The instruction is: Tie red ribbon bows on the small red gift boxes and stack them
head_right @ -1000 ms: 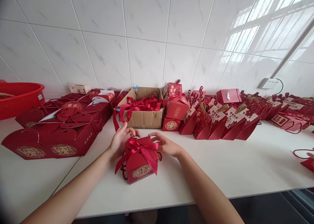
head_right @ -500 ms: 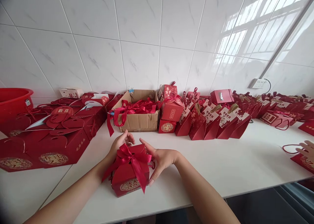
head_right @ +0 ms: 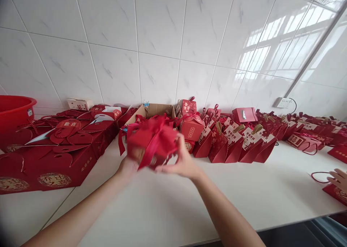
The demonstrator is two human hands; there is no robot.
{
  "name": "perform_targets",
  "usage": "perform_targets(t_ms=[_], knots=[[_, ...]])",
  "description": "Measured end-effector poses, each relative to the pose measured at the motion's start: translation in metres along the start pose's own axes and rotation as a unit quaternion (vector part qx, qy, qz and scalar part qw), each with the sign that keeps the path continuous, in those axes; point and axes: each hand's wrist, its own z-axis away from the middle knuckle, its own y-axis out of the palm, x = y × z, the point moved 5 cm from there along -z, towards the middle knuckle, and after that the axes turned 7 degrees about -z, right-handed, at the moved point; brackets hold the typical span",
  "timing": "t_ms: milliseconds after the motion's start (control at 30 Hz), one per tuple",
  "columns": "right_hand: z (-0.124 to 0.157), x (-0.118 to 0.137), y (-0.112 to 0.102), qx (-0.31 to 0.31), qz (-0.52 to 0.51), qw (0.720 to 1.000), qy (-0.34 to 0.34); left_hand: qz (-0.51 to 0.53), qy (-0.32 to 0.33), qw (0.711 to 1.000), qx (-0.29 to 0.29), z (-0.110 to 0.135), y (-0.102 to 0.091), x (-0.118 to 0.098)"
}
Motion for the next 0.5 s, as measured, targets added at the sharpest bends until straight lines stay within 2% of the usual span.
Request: perform_targets(t_ms=[67, 133, 200, 300, 367, 433, 500], knots=[[-0.017, 0.031, -0.034, -0.166, 0.041, 0.984, -0.06, 0.007, -0.02, 1.0, 0.001, 0.0, 0.002, 0.003], [-0.027, 0.06, -0.066, -0.314, 0.076, 0.937, -0.131, 0.01, -0.033, 0.999, 0.007, 0.002, 0.004, 0.004], [-0.034, 0.077, -0.09, -0.409, 0.084, 0.891, -0.178, 0.009, -0.038, 0.999, 0.014, 0.004, 0.006, 0.002], [-0.04, 0.072, -0.114, -0.471, 0.081, 0.854, -0.208, 0.0, -0.04, 0.999, 0.024, 0.007, 0.007, -0.001], [-0.042, 0.055, -0.123, -0.495, 0.11, 0.842, -0.185, -0.006, -0.041, 0.999, 0.027, 0.007, 0.008, -0.001], [-0.048, 0.032, -0.129, -0.488, 0.161, 0.853, -0.093, -0.006, -0.044, 0.999, 0.027, 0.006, 0.007, 0.0], [-0.053, 0.01, -0.132, -0.449, 0.212, 0.867, 0.035, 0.002, -0.049, 0.998, 0.024, 0.005, 0.007, 0.001]])
